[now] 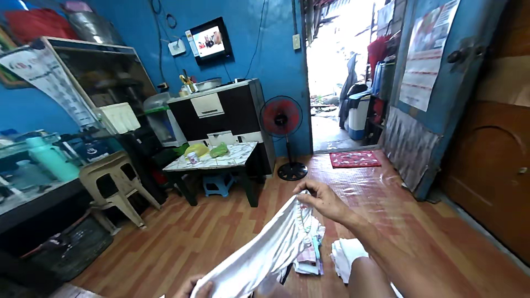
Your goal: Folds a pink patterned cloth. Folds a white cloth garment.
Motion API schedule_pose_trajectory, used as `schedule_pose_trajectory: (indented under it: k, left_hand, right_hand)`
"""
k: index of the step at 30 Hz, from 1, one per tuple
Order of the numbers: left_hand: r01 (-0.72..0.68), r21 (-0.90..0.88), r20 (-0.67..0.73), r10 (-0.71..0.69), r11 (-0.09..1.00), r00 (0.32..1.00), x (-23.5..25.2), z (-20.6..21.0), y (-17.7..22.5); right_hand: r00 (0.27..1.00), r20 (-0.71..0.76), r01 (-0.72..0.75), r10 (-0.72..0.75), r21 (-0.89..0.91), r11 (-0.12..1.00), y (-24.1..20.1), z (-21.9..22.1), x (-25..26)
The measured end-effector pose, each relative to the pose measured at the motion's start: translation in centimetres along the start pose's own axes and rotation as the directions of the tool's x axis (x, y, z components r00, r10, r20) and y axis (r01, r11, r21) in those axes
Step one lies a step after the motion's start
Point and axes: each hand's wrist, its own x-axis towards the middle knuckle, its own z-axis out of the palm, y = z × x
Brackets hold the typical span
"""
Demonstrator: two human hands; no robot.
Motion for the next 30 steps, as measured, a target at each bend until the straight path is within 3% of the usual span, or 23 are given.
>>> schedule_pose_trajectory:
  k: [3, 7, 10, 16, 22, 26, 30]
  left_hand:
    - [-0.079, 0.048, 0.006, 0.079, 0.996, 0.997, 2.6, -1.2, 2.5]
    - [-0.223, 0.295, 0.064, 0.214, 0.929, 0.975, 7.3, -2.5, 5.7]
    - [-0.225, 0.494, 0.167, 0.163, 0.840, 0.972, 10.2, -3.7, 7.2]
    - [-0.144, 0.549, 0.164, 0.063, 0.824, 0.985, 13.9, -3.3, 8.5]
    - [-0.107, 0.536, 0.191, 0.003, 0.838, 0.982, 14.7, -2.0, 8.0]
    - [-0.182, 0.635, 0.119, 0.137, 0.751, 0.983, 14.2, 2.4, 7.7]
    - [-0.343, 0.344, 0.252, 0.266, 0.874, 0.930, 9.2, 12.4, 10.0]
  right_hand:
    - [0.998, 0.048, -0.029, 0.035, -0.117, 0.993, -0.2, -0.6, 0.7]
    - [0.996, 0.085, -0.001, 0.029, -0.319, 0.948, -1.0, -1.7, 2.3]
    - [0.995, 0.098, 0.064, -0.034, -0.321, 0.945, 0.6, -2.6, 4.0]
    - [0.989, 0.085, -0.123, 0.117, 0.063, 0.990, 1.1, -3.2, 5.9]
    - [0.950, 0.113, -0.311, 0.292, 0.247, 0.918, 1.3, -3.3, 6.8]
    - [0.917, 0.223, -0.397, 0.331, 0.447, 0.801, 0.2, -1.5, 6.6]
    - [0.883, 0.347, -0.456, 0.317, 0.467, 0.758, -1.7, 2.1, 6.9]
